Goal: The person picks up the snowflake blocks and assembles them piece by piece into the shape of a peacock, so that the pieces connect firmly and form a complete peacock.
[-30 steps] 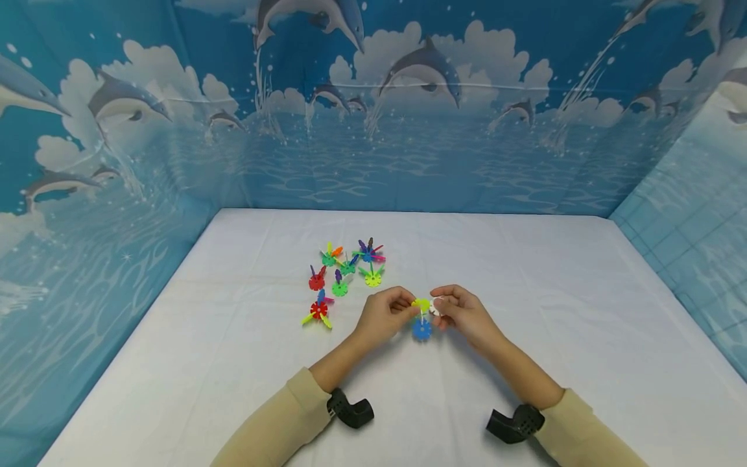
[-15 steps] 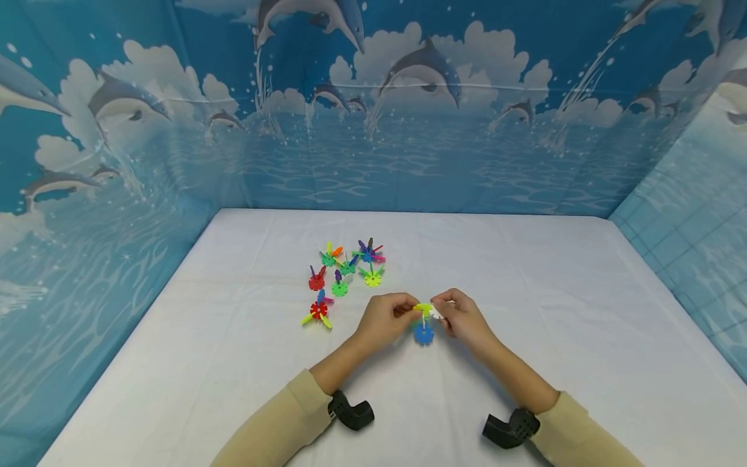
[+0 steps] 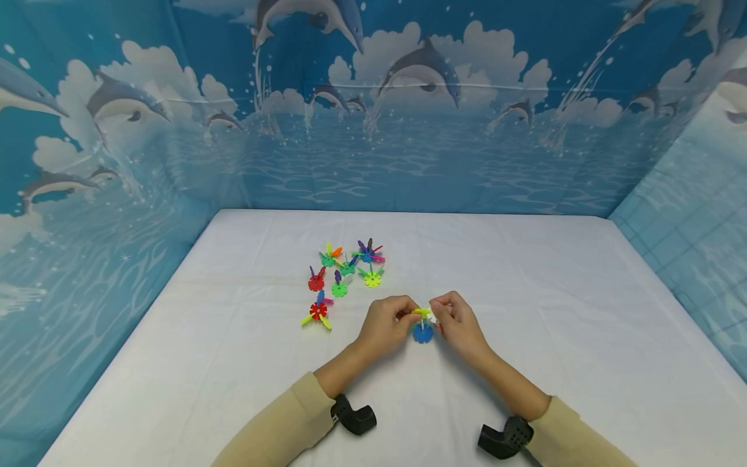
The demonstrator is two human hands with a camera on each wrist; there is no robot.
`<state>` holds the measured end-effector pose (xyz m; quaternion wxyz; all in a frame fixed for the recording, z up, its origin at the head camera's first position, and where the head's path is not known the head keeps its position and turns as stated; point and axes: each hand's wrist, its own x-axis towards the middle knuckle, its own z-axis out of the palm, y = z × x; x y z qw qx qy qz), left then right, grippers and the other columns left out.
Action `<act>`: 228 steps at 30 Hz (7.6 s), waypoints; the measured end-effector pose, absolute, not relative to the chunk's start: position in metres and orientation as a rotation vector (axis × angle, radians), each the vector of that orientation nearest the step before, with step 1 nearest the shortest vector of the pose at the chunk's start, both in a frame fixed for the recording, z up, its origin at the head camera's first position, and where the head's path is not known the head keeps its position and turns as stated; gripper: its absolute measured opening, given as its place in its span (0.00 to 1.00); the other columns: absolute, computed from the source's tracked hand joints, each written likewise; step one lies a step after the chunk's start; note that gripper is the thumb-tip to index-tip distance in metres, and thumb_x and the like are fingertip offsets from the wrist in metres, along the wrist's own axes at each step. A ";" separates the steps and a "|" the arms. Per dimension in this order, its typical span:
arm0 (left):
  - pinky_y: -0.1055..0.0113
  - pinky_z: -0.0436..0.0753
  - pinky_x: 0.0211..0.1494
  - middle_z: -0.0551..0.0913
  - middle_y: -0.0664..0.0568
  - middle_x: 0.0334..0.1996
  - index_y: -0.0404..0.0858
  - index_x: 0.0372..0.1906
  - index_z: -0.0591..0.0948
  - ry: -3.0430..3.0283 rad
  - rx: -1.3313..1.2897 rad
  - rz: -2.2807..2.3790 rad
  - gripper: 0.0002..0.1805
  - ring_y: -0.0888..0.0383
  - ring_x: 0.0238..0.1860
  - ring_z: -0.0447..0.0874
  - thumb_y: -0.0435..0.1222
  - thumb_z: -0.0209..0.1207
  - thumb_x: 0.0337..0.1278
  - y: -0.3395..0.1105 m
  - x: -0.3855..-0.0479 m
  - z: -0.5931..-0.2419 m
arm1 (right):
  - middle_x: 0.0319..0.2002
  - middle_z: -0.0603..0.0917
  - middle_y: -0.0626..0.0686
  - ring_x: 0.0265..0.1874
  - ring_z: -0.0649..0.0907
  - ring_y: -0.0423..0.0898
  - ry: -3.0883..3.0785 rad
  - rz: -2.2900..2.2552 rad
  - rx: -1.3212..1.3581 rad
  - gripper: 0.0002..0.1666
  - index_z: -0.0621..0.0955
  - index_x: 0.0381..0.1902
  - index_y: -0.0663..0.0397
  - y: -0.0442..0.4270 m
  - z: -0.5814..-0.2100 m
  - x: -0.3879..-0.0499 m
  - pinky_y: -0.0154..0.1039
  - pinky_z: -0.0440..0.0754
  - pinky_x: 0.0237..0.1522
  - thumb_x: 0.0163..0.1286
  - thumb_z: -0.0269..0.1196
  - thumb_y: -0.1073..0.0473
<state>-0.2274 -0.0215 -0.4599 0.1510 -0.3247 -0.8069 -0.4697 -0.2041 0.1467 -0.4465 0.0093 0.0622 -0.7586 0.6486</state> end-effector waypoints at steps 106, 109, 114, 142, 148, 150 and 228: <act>0.67 0.64 0.19 0.68 0.53 0.14 0.40 0.34 0.83 -2.648 -0.104 -1.375 0.04 0.59 0.15 0.62 0.30 0.59 0.56 -0.119 -0.285 -0.398 | 0.41 0.87 0.58 0.41 0.81 0.53 -2.861 1.385 -0.134 0.21 0.86 0.44 0.63 0.056 -0.448 -0.368 0.44 0.78 0.41 0.65 0.62 0.50; 0.68 0.64 0.19 0.68 0.53 0.14 0.39 0.34 0.84 -2.669 -0.149 -1.351 0.03 0.59 0.15 0.62 0.31 0.60 0.57 -0.119 -0.284 -0.399 | 0.41 0.87 0.57 0.45 0.81 0.55 -2.873 1.364 -0.207 0.20 0.86 0.43 0.61 0.053 -0.446 -0.369 0.49 0.75 0.51 0.64 0.62 0.51; 0.68 0.64 0.19 0.68 0.53 0.14 0.38 0.37 0.84 -2.684 -0.134 -1.312 0.05 0.59 0.15 0.63 0.32 0.59 0.59 -0.118 -0.284 -0.401 | 0.43 0.85 0.58 0.48 0.80 0.55 -2.871 1.404 -0.254 0.20 0.85 0.45 0.63 0.052 -0.444 -0.368 0.52 0.72 0.56 0.65 0.60 0.52; 0.67 0.75 0.37 0.83 0.45 0.51 0.35 0.53 0.84 -3.188 -0.346 -0.913 0.18 0.51 0.47 0.78 0.25 0.52 0.61 -0.096 -0.376 -0.386 | 0.45 0.85 0.58 0.47 0.82 0.54 -2.686 1.495 0.262 0.12 0.83 0.48 0.60 0.071 -0.451 -0.360 0.49 0.78 0.51 0.72 0.59 0.61; 0.67 0.79 0.41 0.86 0.48 0.42 0.34 0.49 0.85 -3.042 -0.527 -0.940 0.15 0.55 0.40 0.81 0.27 0.55 0.60 -0.097 -0.355 -0.372 | 0.44 0.85 0.58 0.45 0.82 0.53 -2.599 1.584 0.398 0.11 0.83 0.48 0.62 0.088 -0.429 -0.343 0.47 0.80 0.47 0.72 0.60 0.63; 0.65 0.81 0.43 0.86 0.50 0.39 0.35 0.47 0.85 -3.001 -0.571 -0.959 0.12 0.56 0.40 0.82 0.30 0.57 0.62 -0.098 -0.343 -0.368 | 0.43 0.85 0.57 0.44 0.82 0.52 -2.581 1.595 0.463 0.11 0.83 0.48 0.62 0.094 -0.421 -0.335 0.45 0.80 0.44 0.72 0.60 0.63; 0.63 0.83 0.48 0.85 0.47 0.30 0.32 0.42 0.70 -2.073 -0.334 -2.744 0.10 0.55 0.35 0.88 0.23 0.59 0.61 -0.052 -0.204 -0.455 | 0.25 0.78 0.53 0.22 0.74 0.42 -2.470 2.258 0.272 0.13 0.80 0.33 0.70 0.145 -0.419 -0.254 0.36 0.77 0.31 0.68 0.62 0.60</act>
